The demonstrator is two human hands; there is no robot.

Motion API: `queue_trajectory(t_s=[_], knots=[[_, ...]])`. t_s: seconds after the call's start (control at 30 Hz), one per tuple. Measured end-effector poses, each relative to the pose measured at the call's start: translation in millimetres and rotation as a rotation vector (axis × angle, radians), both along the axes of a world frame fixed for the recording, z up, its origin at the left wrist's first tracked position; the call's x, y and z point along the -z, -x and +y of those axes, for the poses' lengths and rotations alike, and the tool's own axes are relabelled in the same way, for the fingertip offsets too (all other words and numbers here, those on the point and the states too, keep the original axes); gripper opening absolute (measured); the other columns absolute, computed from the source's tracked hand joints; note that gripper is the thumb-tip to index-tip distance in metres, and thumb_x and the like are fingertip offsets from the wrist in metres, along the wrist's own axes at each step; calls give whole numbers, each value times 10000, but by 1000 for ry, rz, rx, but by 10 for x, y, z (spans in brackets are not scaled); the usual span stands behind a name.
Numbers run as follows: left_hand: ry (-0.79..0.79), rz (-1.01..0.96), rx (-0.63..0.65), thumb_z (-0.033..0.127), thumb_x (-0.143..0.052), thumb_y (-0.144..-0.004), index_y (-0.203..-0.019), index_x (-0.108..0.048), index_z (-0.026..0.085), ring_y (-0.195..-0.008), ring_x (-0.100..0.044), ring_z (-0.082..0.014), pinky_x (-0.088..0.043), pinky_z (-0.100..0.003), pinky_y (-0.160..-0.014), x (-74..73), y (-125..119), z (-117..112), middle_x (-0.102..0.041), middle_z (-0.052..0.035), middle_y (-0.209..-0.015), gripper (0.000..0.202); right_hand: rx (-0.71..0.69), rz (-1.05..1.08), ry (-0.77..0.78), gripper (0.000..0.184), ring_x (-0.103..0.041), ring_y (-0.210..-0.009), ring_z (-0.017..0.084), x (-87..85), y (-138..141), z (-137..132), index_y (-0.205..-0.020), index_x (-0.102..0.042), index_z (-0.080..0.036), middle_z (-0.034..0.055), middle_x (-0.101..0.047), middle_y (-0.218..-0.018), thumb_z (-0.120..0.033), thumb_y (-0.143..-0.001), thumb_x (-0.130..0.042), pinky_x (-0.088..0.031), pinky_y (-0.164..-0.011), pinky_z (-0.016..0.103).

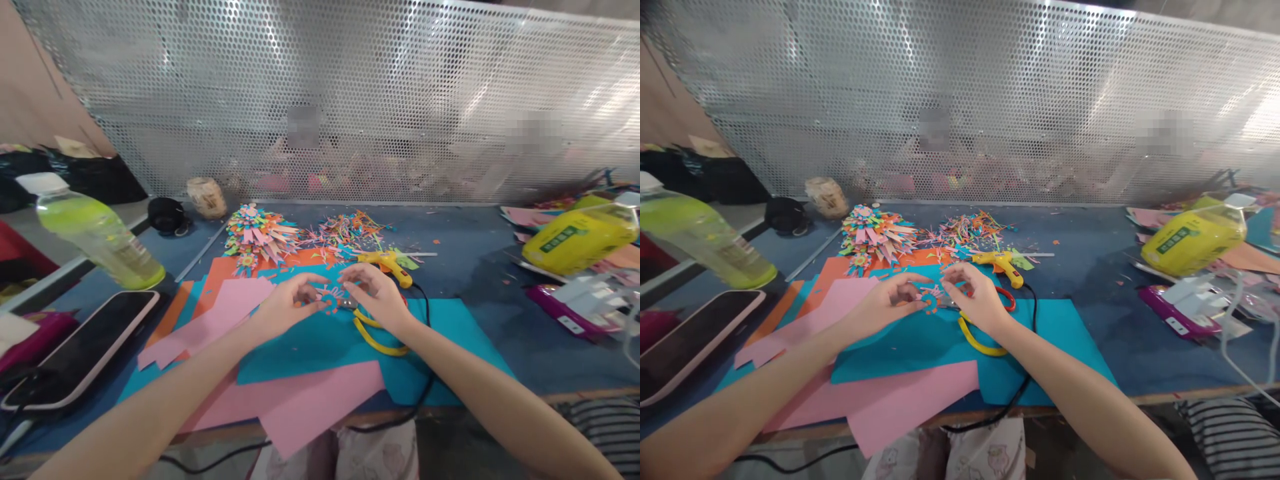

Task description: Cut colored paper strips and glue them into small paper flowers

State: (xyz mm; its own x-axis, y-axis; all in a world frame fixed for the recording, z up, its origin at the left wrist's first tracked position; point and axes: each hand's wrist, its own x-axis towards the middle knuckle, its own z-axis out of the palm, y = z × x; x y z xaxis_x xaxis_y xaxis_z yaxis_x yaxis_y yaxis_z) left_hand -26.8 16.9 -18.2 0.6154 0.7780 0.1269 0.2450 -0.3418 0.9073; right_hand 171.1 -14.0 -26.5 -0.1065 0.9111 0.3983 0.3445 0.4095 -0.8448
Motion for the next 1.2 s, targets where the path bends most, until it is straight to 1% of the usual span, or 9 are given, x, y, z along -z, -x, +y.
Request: queue_trajectory(t_s=[0.1, 0.27, 0.53, 0.77, 0.9, 0.97, 1.03, 1.13, 1.2], knots=[[-68, 0, -16, 321, -583, -747, -1074, -499, 206, -741, -585, -141, -454, -266, -709, 13, 10, 14, -598, -6, -776, 356, -75, -22, 87, 300, -591, -822, 151, 3, -1, 8, -1012, -489, -186, 63, -600, -949, -333, -765, -576, -496, -700, 296], [-136, 50, -37, 277, -587, -738, -1085, -476, 223, -765, -594, -144, -445, -276, -746, 102, -19, 5, -594, 12, -750, 368, -176, 8, 146, 360, -586, -772, 135, 21, 35, -31, -1052, -478, -183, 25, -579, -828, -262, -727, -612, -506, -677, 280], [-39, -22, -42, 255, -593, -728, -1147, -409, 210, -744, -615, -156, -456, -282, -719, 161, -58, -41, -589, 16, -711, 460, -162, 16, 174, 380, -572, -748, 124, 58, 62, -53, -1088, -446, -196, 8, -547, -813, -185, -732, -577, -515, -634, 262], [4, -43, -56, 302, -611, -716, -1125, -433, 194, -746, -629, -168, -469, -283, -699, 162, -61, -10, -621, 2, -712, 458, -142, -21, 110, 356, -577, -771, 125, 72, 55, -66, -1095, -447, -213, 13, -542, -846, -171, -754, -541, -514, -675, 271], [15, -31, -75, 339, -597, -730, -1139, -456, 183, -819, -633, -188, -481, -303, -720, 44, -8, 51, -672, -49, -823, 460, -106, 11, 150, 363, -584, -763, 130, 85, 17, -15, -1076, -451, -204, 12, -549, -822, -195, -732, -566, -520, -610, 244], [-23, -29, -163, 368, -603, -721, -1068, -508, 175, -830, -636, -191, -481, -302, -733, -70, 71, 114, -681, -59, -849, 408, -84, -20, 170, 346, -586, -754, 132, 99, -11, 18, -1055, -477, -199, 12, -554, -812, -204, -723, -576, -523, -586, 239], [-68, -72, -230, 378, -582, -735, -1068, -509, 179, -814, -640, -184, -486, -294, -719, -206, 184, 197, -689, -54, -838, 394, -89, -56, 182, 302, -589, -742, 133, 105, -31, 37, -1014, -515, -189, 14, -558, -797, -212, -721, -579, -525, -578, 240], [-259, -20, -373, 372, -588, -726, -998, -556, 177, -814, -635, -177, -479, -288, -741, -394, 375, 330, -683, -55, -889, 336, -158, -47, 235, 289, -601, -722, 135, 88, -28, 20, -1003, -533, -173, 24, -568, -808, -229, -724, -586, -528, -571, 246], [-356, 97, -380, 347, -567, -742, -942, -590, 186, -873, -620, -172, -466, -273, -771, -447, 477, 410, -658, -50, -1003, 257, -239, -38, 294, 309, -609, -731, 137, 70, -11, -14, -1017, -533, -170, 28, -579, -826, -243, -724, -597, -530, -600, 257]])
